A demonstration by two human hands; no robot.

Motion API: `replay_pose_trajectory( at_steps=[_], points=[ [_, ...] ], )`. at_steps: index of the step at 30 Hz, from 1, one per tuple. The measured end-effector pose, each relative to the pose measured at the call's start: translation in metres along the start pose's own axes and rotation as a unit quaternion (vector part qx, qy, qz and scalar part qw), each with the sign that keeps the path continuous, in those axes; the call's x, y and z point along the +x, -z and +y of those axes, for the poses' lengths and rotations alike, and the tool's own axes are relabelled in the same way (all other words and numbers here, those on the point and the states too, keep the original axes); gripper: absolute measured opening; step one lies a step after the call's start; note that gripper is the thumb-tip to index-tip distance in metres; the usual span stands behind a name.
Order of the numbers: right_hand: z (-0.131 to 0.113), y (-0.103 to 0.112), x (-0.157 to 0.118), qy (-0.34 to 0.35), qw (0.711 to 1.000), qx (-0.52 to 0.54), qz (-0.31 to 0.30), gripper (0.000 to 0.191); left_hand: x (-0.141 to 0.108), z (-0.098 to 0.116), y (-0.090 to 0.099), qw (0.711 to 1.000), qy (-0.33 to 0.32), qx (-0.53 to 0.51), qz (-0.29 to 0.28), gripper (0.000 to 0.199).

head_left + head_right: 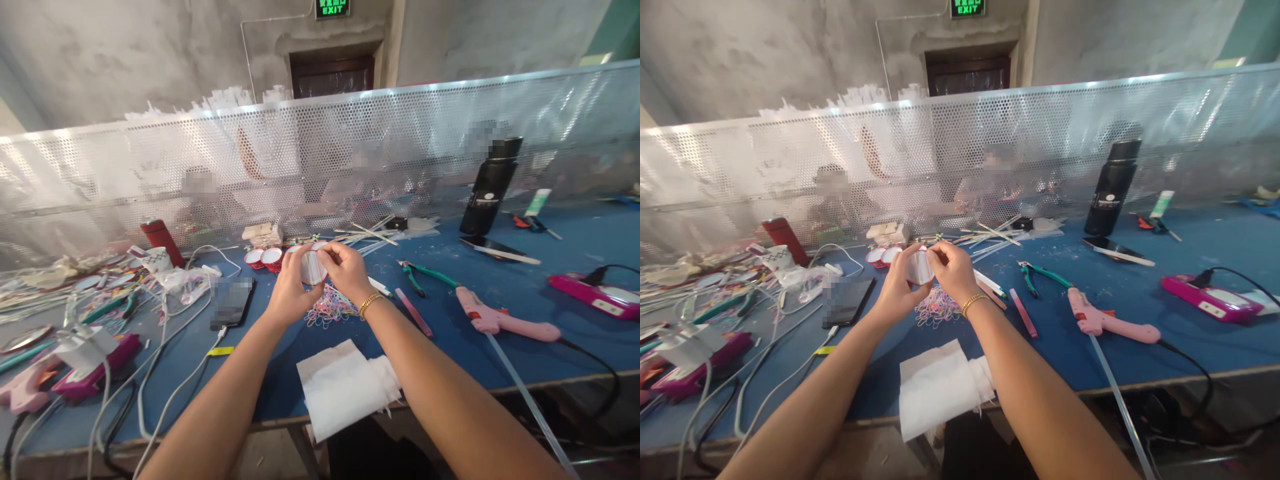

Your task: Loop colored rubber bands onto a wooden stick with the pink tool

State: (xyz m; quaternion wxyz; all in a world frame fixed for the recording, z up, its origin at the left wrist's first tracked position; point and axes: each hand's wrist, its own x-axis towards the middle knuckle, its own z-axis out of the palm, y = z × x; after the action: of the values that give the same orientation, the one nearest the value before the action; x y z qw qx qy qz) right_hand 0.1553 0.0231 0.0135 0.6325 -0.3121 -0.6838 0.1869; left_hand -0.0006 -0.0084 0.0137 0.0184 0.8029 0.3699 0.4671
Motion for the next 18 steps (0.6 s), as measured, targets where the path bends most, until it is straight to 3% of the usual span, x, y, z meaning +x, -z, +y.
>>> replay_pose_trajectory(
  at_steps=[18],
  points=[
    [-0.0010,0.0008,-0.0010,-0.006,1.000,0.001,0.002,0.022,-0.0006,0.0021,-0.0023,1.000,0.002,0.000,-0.005,0.077]
  ],
)
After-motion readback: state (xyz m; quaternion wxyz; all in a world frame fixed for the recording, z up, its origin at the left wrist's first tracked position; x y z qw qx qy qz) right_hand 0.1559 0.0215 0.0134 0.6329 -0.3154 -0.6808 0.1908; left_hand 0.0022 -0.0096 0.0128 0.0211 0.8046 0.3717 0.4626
